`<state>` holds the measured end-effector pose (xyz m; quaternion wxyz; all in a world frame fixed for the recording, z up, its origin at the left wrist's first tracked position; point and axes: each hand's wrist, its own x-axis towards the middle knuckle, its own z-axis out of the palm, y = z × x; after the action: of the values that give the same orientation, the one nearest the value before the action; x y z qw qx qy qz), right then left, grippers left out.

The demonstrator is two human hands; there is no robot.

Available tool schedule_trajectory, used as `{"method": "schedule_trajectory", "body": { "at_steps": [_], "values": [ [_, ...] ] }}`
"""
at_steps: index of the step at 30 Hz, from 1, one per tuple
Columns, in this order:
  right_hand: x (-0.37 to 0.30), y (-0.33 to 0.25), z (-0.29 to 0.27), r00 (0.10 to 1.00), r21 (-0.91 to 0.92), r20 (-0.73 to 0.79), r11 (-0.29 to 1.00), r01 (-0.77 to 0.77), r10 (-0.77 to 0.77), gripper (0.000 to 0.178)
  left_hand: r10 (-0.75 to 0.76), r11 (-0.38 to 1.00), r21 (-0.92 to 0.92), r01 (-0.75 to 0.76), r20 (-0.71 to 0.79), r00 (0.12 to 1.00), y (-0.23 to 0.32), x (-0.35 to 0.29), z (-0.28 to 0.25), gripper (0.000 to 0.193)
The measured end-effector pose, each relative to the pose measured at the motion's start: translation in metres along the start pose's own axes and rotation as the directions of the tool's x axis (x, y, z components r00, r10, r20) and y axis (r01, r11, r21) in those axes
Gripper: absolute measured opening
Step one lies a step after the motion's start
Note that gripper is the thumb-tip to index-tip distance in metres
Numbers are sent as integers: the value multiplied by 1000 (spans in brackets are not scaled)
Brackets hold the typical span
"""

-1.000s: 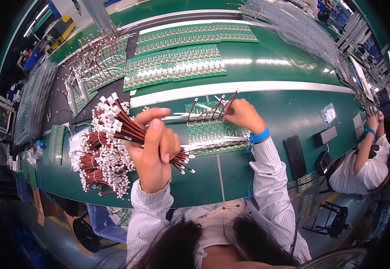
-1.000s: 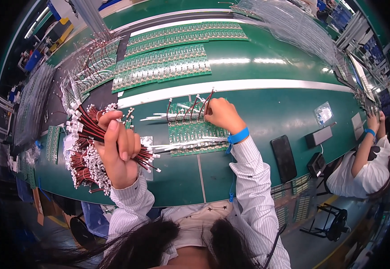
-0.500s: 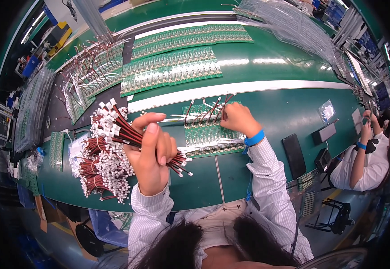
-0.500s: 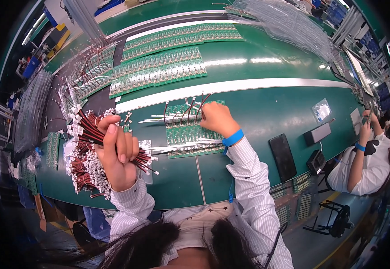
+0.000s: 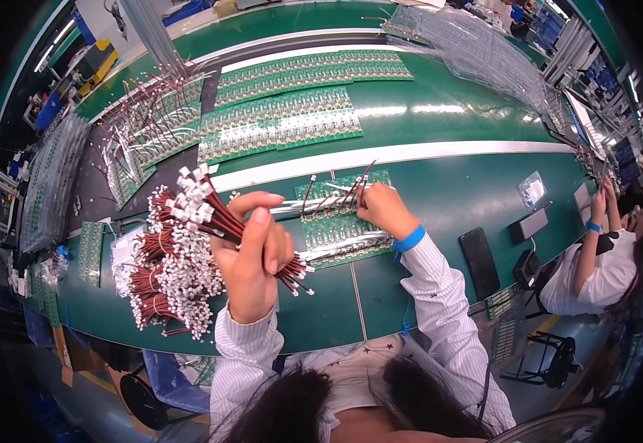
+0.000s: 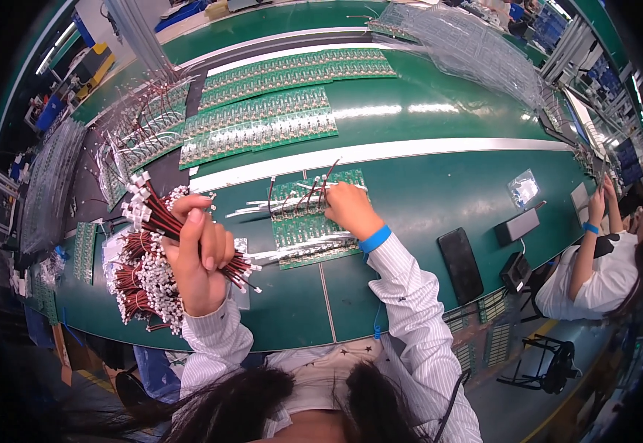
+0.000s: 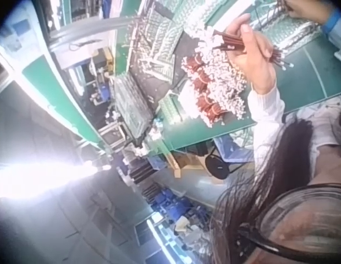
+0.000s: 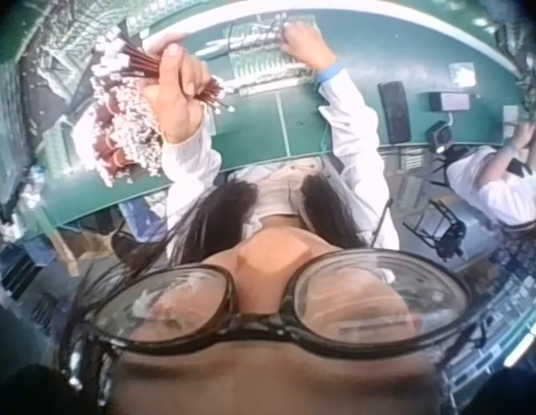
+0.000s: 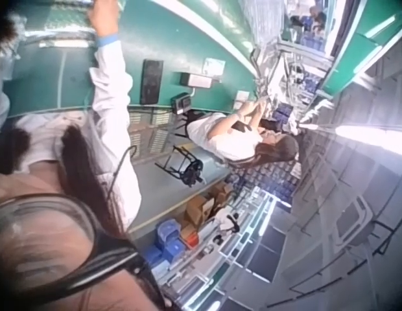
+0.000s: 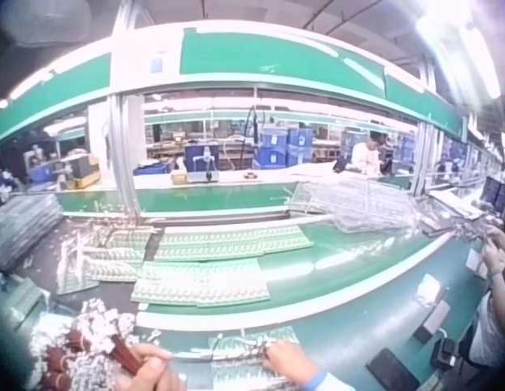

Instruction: The person takes wires from a plastic bag, pushes the circuit board forward, and inserts the wires one by one into the circuit board.

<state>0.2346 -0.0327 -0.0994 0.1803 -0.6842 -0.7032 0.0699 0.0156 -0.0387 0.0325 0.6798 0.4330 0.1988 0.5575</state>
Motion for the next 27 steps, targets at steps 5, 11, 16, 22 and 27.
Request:
{"method": "schedule_trajectory", "body": {
  "at_steps": [5,11,16,22,27],
  "values": [
    [0,15,-6,999,187,44,982,-19,11,10,-230,972,90,217,181,956,1,2,11,23],
    [-23,-39,-101,999,256,46,967,14,-27,14,-420,880,-13,474,445,791,-17,0,5,23],
    [-49,-77,-133,967,796,-244,556,239,-66,15,-624,766,194,612,453,637,-29,-8,14,13],
    [-55,-74,-137,971,733,-223,643,223,-84,7,-612,789,395,471,438,658,-32,-9,17,14],
    [-60,-76,-137,918,712,-396,628,316,-13,6,-543,837,221,501,451,708,-33,-11,14,15]
  ]
}}
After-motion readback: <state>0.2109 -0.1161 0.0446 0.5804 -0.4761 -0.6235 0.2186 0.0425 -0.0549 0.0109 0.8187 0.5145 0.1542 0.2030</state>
